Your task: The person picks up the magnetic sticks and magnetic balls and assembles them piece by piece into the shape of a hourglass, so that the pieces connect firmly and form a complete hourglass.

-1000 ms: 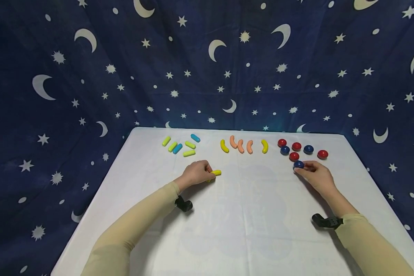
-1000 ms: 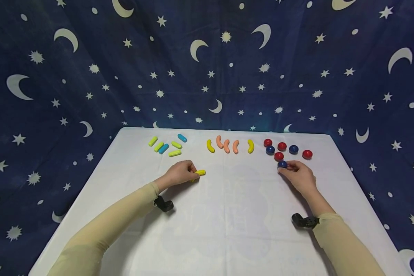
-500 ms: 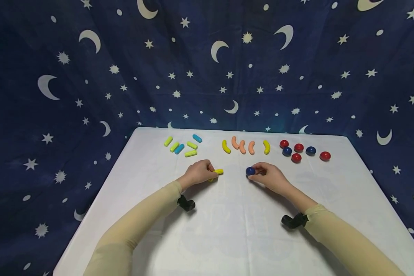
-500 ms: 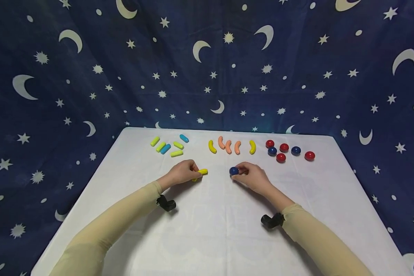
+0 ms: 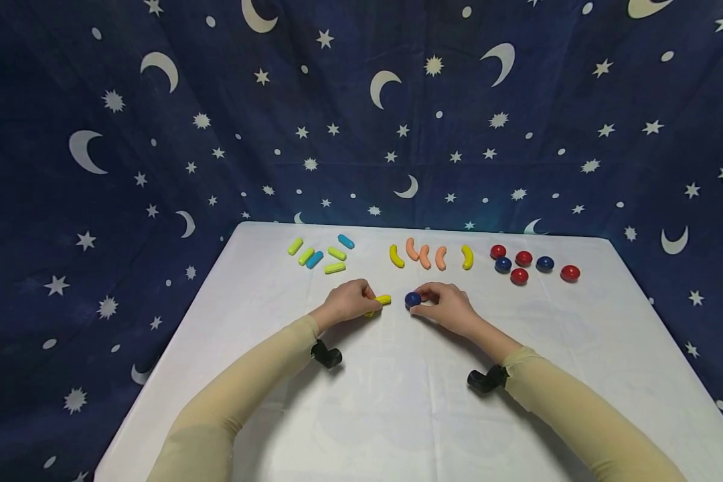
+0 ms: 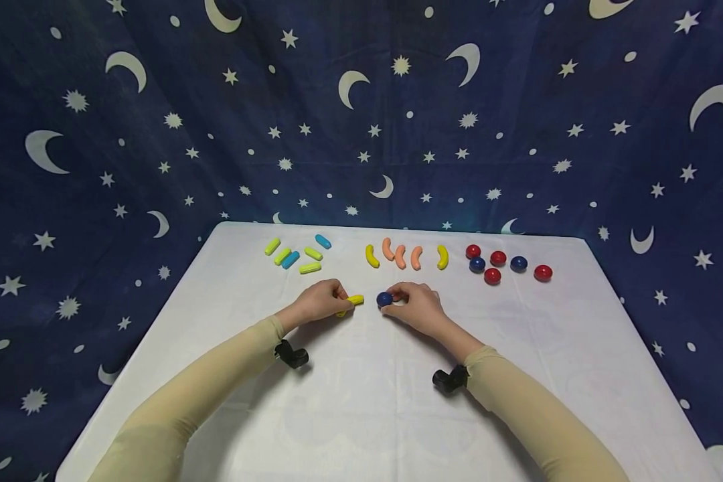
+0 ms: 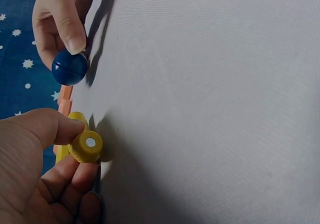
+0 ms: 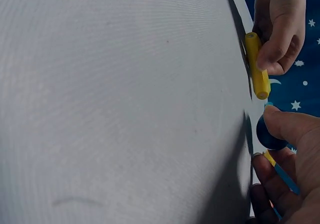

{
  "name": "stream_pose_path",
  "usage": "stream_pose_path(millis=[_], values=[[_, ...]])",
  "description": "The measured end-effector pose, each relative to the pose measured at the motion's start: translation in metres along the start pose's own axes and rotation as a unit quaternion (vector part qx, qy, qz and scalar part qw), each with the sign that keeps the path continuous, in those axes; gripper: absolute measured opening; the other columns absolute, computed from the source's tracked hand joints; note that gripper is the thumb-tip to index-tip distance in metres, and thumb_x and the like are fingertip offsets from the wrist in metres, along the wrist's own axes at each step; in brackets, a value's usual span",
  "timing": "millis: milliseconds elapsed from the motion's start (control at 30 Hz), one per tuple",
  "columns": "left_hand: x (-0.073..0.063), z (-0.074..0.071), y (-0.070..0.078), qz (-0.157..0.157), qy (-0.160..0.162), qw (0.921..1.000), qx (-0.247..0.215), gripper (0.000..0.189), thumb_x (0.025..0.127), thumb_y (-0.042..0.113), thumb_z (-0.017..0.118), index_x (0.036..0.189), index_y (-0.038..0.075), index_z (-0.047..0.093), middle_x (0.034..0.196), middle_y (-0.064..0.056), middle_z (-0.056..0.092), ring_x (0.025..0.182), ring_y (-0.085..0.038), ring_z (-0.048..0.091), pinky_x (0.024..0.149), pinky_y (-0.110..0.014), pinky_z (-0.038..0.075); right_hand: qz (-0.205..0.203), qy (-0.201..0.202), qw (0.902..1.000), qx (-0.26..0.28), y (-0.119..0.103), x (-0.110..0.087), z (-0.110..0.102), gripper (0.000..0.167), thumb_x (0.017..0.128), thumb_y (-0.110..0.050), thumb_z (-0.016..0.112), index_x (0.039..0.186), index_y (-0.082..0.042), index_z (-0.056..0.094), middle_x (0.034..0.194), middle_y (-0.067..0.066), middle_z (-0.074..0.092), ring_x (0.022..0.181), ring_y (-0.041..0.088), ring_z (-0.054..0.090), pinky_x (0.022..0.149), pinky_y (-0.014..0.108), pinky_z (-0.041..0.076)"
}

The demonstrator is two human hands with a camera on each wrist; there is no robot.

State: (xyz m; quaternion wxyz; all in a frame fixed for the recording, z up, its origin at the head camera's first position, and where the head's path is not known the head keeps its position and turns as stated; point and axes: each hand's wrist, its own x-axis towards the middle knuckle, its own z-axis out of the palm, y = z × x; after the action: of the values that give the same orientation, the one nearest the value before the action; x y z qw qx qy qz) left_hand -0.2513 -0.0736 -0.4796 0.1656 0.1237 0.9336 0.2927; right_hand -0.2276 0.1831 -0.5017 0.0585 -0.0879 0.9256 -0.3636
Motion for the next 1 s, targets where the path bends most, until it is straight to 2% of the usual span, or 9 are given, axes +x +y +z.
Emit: stream_pose_path(millis=[267, 1000], values=[[0.001, 0.000, -0.001, 0.004, 0.000, 1.0000, 0.007, 0.024, 0.090, 0.037, 0.075, 0.093, 0.015, 0.066, 0.085, 0.003, 0.065, 0.076, -0.015, 0.058, 0.068, -0.029, 0.044, -0.013, 0.008, 0.9997, -0.017, 0.001, 0.003, 0.006, 0.045, 0.084, -0.041, 0.084, 0.120, -0.017, 0.073, 0.108, -0.001, 0.071, 0.106, 0.025, 0.052, 0.096, 0.051, 0.031], [0.000, -0.001, -0.001, 0.003, -0.007, 0.9999, -0.013, 0.025, 0.090, 0.037, 0.076, 0.094, 0.014, 0.066, 0.086, 0.002, 0.066, 0.076, -0.015, 0.058, 0.068, -0.029, 0.044, -0.031, 0.020, 0.9987, -0.036, -0.004, 0.007, 0.015, 0.042, 0.083, -0.042, 0.085, 0.118, -0.021, 0.074, 0.111, -0.001, 0.069, 0.105, 0.023, 0.051, 0.092, 0.050, 0.032]])
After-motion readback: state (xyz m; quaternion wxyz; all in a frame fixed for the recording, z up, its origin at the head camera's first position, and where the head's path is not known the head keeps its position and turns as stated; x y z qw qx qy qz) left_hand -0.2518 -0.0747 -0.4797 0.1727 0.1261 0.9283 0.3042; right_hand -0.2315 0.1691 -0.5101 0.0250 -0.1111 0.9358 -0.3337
